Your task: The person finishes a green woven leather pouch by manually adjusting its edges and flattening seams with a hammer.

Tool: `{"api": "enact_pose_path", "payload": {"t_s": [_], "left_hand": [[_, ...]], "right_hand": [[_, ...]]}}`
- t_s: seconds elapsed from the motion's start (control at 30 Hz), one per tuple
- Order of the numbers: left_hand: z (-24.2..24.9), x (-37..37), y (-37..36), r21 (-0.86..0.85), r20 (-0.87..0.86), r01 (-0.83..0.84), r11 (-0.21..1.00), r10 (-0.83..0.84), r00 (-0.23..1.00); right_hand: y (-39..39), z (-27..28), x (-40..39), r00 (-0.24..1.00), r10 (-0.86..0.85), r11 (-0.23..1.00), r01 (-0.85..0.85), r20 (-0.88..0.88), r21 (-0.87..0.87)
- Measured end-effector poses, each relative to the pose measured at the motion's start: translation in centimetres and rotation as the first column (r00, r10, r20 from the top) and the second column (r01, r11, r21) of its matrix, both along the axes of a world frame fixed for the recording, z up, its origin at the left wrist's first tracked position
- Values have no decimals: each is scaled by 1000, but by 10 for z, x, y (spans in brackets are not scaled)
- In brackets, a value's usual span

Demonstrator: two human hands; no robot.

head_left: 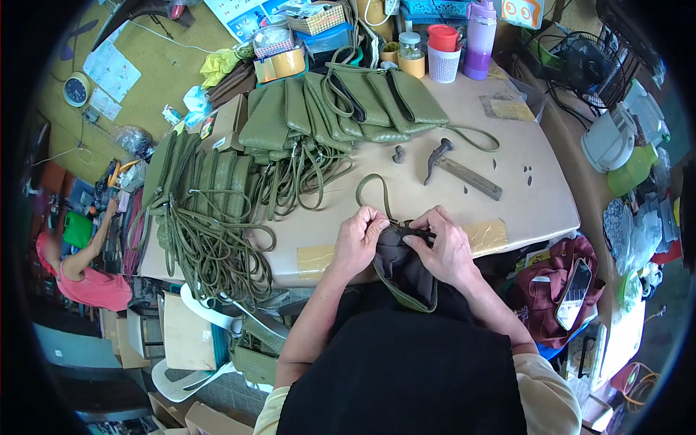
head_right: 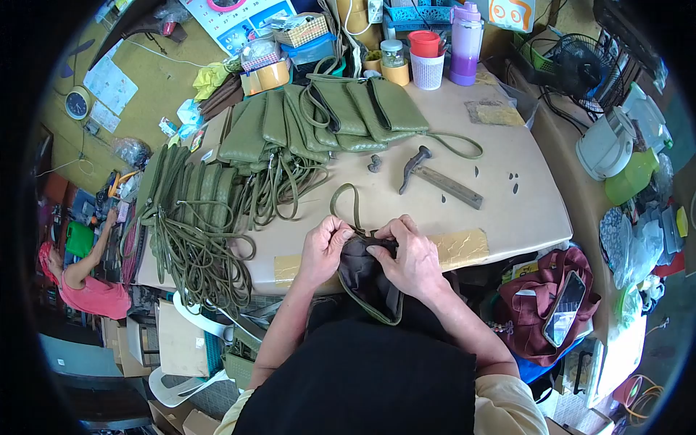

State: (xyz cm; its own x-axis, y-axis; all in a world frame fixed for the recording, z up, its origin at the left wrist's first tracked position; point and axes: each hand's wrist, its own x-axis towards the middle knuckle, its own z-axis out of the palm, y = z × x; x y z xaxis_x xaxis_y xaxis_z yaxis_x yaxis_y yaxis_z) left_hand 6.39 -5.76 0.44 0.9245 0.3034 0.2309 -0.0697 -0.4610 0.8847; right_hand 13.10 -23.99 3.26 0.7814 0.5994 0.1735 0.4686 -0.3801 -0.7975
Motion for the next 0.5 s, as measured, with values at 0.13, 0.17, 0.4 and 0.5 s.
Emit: {"api": "enact_pose_path", "payload": {"t_s": [0.13, 0.17, 0.4, 0.5], "left_hand": [[-14, 3, 0, -93, 104, -41, 995, 51, 993], [-14, 2, -1, -92, 105, -40, 995, 49, 993], [6, -3, -7, 42, 6, -48, 998, 48, 999], [7, -3, -9, 41, 50, -32, 999, 30, 998]], "right_hand": [[6, -7, 2, 1000, -9, 999, 8, 12, 44], [6, -7, 3, 999, 8, 999, -10, 41, 43], [8, 5, -8, 990, -57, 997, 62, 129, -37], [7, 0, -10, 981, -92, 995, 96, 170, -15]]}}
